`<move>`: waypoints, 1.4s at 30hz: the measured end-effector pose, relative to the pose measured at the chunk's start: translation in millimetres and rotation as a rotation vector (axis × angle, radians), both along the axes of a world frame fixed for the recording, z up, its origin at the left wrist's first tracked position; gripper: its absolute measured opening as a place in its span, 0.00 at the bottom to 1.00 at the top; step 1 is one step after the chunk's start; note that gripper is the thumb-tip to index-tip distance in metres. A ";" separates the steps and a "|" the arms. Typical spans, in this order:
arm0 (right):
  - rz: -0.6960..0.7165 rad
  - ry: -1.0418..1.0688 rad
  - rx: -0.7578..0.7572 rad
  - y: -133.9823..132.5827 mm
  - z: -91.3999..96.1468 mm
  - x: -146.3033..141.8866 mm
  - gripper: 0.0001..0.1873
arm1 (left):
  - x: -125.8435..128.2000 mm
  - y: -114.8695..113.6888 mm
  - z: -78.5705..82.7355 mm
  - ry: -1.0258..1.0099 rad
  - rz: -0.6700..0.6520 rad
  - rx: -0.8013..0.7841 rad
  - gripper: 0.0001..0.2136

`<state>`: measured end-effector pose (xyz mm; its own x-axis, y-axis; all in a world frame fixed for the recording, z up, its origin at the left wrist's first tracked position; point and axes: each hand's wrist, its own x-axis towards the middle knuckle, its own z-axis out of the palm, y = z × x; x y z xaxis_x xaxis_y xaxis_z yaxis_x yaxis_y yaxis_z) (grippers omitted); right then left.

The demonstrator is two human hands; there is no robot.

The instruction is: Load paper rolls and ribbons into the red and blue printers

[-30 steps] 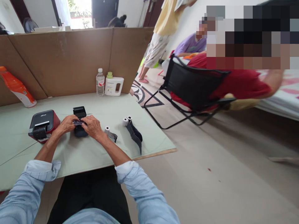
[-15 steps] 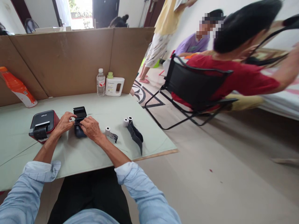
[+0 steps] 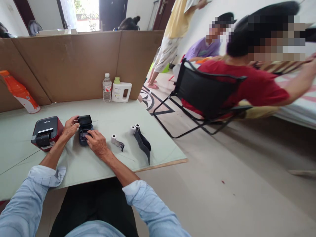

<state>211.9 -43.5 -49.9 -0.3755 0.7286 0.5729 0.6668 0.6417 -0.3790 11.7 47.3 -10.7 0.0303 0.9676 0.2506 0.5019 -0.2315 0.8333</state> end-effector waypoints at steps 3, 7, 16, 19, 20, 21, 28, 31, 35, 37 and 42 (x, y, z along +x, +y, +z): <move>-0.014 0.017 0.007 -2.2 -1.6 -1.9 0.17 | -11.2 -27.8 0.3 0.165 -0.129 0.104 0.22; -0.006 0.021 0.000 -5.0 -1.4 -1.8 0.16 | -26.0 -58.1 -0.9 0.259 -0.279 0.022 0.25; -0.015 0.095 -0.181 14.2 -9.3 11.3 0.53 | -30.2 -72.9 -12.7 0.436 -0.295 0.007 0.48; 0.018 0.083 -0.237 19.4 -12.9 13.7 0.54 | -26.7 -76.8 -15.3 0.467 -0.275 0.035 0.47; 0.022 0.087 -0.243 19.7 -14.3 14.2 0.53 | -25.5 -78.3 -15.6 0.479 -0.271 0.041 0.47; 0.023 0.094 -0.246 19.6 -15.7 14.6 0.53 | -24.2 -79.7 -15.7 0.492 -0.268 0.046 0.47; -0.001 0.115 -0.283 15.5 -22.8 14.1 0.50 | -15.9 -86.1 -8.7 0.577 -0.227 0.059 0.41; -0.021 0.097 -0.312 10.8 -20.9 10.8 0.49 | -15.6 -82.7 -1.5 0.598 -0.238 0.021 0.43; -0.017 0.120 -0.285 5.2 -16.6 6.2 0.51 | -14.9 -65.8 8.4 0.590 -0.331 0.030 0.48; -0.017 0.138 -0.253 4.7 -14.8 4.8 0.51 | -13.5 -54.9 11.4 0.585 -0.397 0.043 0.50; -0.056 0.212 -0.120 5.6 -8.9 3.3 0.44 | -11.1 -40.7 11.4 0.577 -0.451 0.053 0.54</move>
